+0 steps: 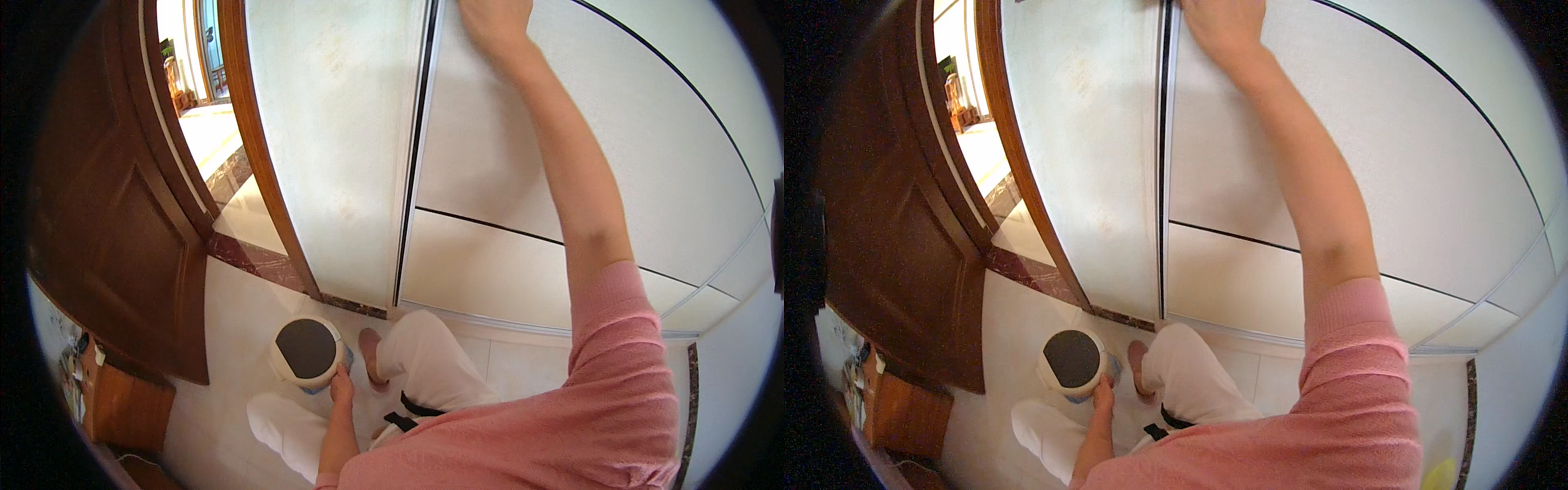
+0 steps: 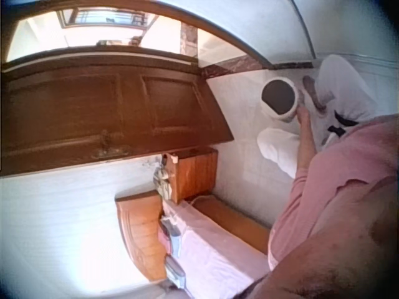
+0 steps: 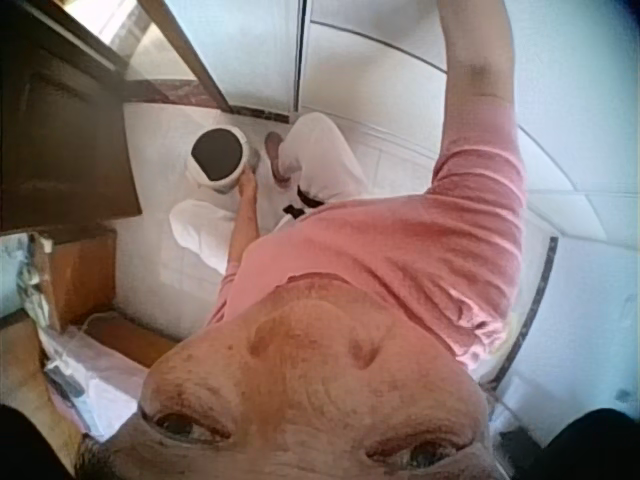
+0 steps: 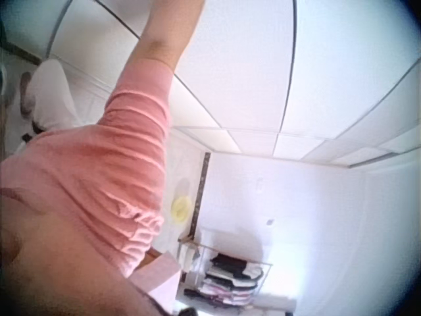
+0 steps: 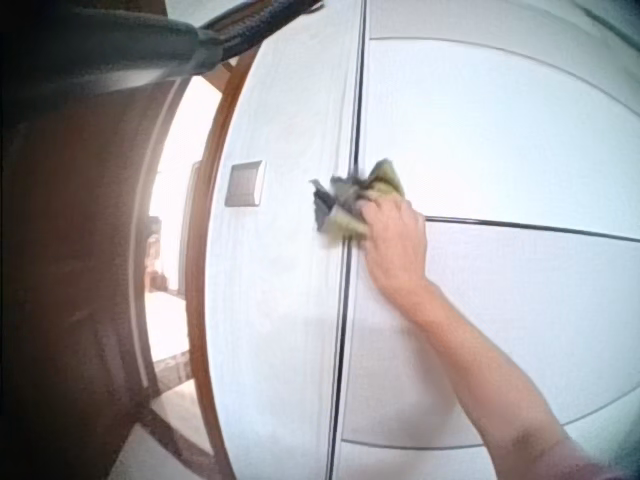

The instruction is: The person wipes the exterior surfaces of a white wardrobe using a green and grey cloth. They clean the upper panels, the door frame, and the lower sections of the wardrobe. The person also briefly moves a small red stool and a white bucket to access different areas of the furniture.

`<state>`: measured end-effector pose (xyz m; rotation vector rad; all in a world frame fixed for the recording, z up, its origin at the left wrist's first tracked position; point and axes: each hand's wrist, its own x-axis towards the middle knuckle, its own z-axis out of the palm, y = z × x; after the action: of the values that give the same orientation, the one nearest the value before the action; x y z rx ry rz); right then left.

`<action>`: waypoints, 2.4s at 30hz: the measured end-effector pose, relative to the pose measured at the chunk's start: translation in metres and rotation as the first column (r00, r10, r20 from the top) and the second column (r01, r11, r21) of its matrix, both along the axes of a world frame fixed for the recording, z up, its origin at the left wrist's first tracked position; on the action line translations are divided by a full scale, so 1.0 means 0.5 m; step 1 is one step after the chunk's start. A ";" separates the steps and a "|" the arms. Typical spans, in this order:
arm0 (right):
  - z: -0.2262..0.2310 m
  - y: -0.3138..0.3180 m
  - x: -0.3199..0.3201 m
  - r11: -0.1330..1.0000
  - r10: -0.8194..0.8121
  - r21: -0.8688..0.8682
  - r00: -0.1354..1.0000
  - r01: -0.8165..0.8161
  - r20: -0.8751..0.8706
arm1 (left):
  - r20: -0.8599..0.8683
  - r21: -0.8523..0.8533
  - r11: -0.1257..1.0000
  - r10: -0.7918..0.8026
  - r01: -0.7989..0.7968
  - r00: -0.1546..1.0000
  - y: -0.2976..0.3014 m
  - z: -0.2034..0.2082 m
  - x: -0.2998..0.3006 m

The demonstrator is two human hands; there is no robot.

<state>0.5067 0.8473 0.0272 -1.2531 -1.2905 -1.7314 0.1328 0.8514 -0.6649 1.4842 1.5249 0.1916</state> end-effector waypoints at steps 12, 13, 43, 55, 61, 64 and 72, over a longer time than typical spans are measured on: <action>-0.446 -0.088 0.017 0.769 -0.023 -0.615 0.969 0.175 0.247 | 0.203 0.153 0.946 -0.312 0.285 0.928 -0.067 0.083 0.017; -0.426 -0.098 0.027 0.731 -0.049 -0.651 0.966 0.207 0.252 | 0.261 0.145 0.945 -0.322 0.293 0.910 -0.092 0.154 0.041; -0.027 -0.015 -0.103 0.912 -0.301 -0.271 0.951 0.307 0.065 | 0.369 0.431 0.671 -0.742 0.603 0.561 -0.190 0.428 0.146; -0.526 -0.114 0.017 0.567 -0.035 -0.773 0.945 0.286 0.324 | 0.336 0.248 0.754 -0.655 0.608 0.676 -0.166 0.407 0.097; -0.258 -0.246 0.070 0.742 -0.435 -0.523 0.895 0.419 0.099 | 0.233 0.320 0.904 -0.364 0.283 0.902 0.001 0.420 -0.108; -0.117 -0.429 0.163 0.925 -0.381 -0.020 0.921 0.380 -0.077 | 0.496 0.268 0.957 -0.238 0.113 0.835 0.045 0.499 -0.194; -0.172 -0.703 0.413 0.787 -0.254 0.439 0.876 0.433 -0.409 | 0.376 0.146 0.988 -0.108 0.056 0.920 0.105 0.501 -0.210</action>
<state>0.7132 0.4959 -0.0589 -1.4221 -0.3530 -1.8444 0.0276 0.9040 -0.4143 1.5064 1.1493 0.5124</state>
